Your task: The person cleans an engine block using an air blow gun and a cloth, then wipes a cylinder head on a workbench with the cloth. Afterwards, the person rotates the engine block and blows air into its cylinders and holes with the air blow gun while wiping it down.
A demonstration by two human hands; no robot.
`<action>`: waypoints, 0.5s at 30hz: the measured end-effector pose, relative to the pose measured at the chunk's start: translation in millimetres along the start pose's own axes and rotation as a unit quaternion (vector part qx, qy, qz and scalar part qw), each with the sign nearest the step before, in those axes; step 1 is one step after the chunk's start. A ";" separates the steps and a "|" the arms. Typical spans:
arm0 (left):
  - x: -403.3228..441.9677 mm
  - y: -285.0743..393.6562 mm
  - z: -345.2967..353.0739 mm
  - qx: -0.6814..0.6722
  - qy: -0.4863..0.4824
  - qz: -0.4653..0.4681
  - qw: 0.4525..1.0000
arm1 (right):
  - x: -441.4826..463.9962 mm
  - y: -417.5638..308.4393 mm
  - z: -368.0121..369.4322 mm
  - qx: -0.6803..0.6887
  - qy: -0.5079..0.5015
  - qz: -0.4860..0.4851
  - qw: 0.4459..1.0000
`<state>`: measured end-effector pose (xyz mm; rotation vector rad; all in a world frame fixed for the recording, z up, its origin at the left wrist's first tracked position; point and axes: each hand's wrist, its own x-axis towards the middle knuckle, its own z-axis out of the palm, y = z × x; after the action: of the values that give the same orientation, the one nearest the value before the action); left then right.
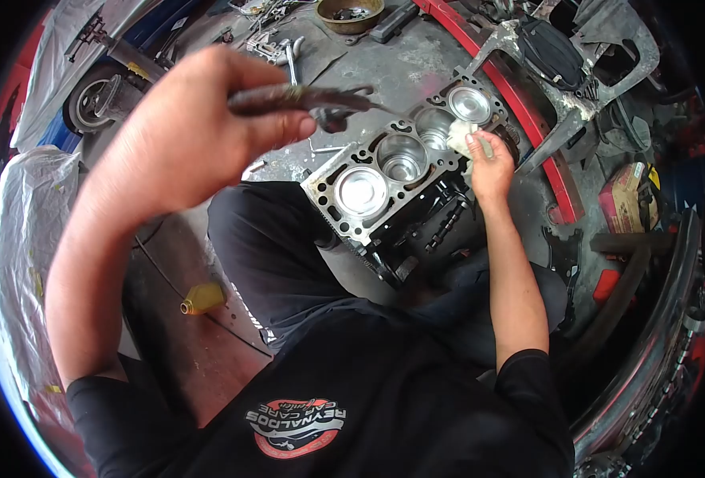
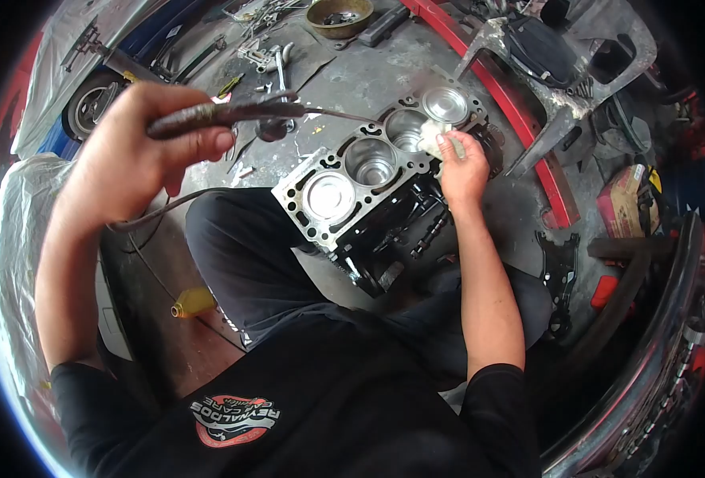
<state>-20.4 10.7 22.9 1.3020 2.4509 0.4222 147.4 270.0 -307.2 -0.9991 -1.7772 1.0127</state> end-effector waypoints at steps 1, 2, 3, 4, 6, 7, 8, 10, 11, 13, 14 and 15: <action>-2.1 -10.8 7.6 0.010 0.016 -0.002 1.000 | -3.8 0.5 3.7 -0.053 -0.007 -0.046 0.998; -1.8 -19.3 12.7 0.005 0.021 -0.003 1.000 | -7.8 -1.2 7.8 -0.045 -0.021 -0.055 0.997; -0.6 -25.4 17.0 0.003 0.021 -0.004 1.000 | -11.1 -7.0 9.6 -0.046 -0.023 -0.056 0.997; 1.7 -30.2 20.3 0.007 0.026 -0.001 1.000 | -13.7 -14.8 9.3 -0.078 -0.031 -0.069 0.994; 8.5 -33.4 20.8 0.010 0.006 -0.030 0.999 | -15.2 -18.9 8.4 -0.107 -0.039 -0.075 0.991; 9.8 -32.7 21.7 0.009 0.005 -0.027 1.000 | -14.7 -19.3 7.2 -0.109 -0.036 -0.074 0.991; 10.7 -31.9 23.3 0.011 0.008 -0.026 1.000 | -13.9 -20.0 6.3 -0.108 -0.046 -0.063 0.991; 12.3 -34.1 26.0 0.013 0.009 -0.028 0.999 | -13.6 -20.2 7.2 -0.105 -0.056 -0.051 0.992; 13.1 -37.4 27.0 0.023 0.014 -0.002 1.000 | -13.3 -19.8 7.9 -0.104 -0.051 -0.058 0.992; 12.6 -36.5 28.7 0.033 0.018 0.024 0.999 | -13.7 -18.8 7.8 -0.103 -0.044 -0.063 0.992; 9.1 -33.0 29.1 0.035 0.019 0.004 0.999 | -13.3 -18.9 8.1 -0.103 -0.045 -0.057 0.992; 8.0 -30.5 29.1 0.036 0.022 -0.017 0.999 | -12.3 -18.9 8.0 -0.103 -0.046 -0.051 0.992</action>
<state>-34.8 4.0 -17.0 1.2918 2.5420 0.3593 139.8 250.3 -296.0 -0.9872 -2.0196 0.8368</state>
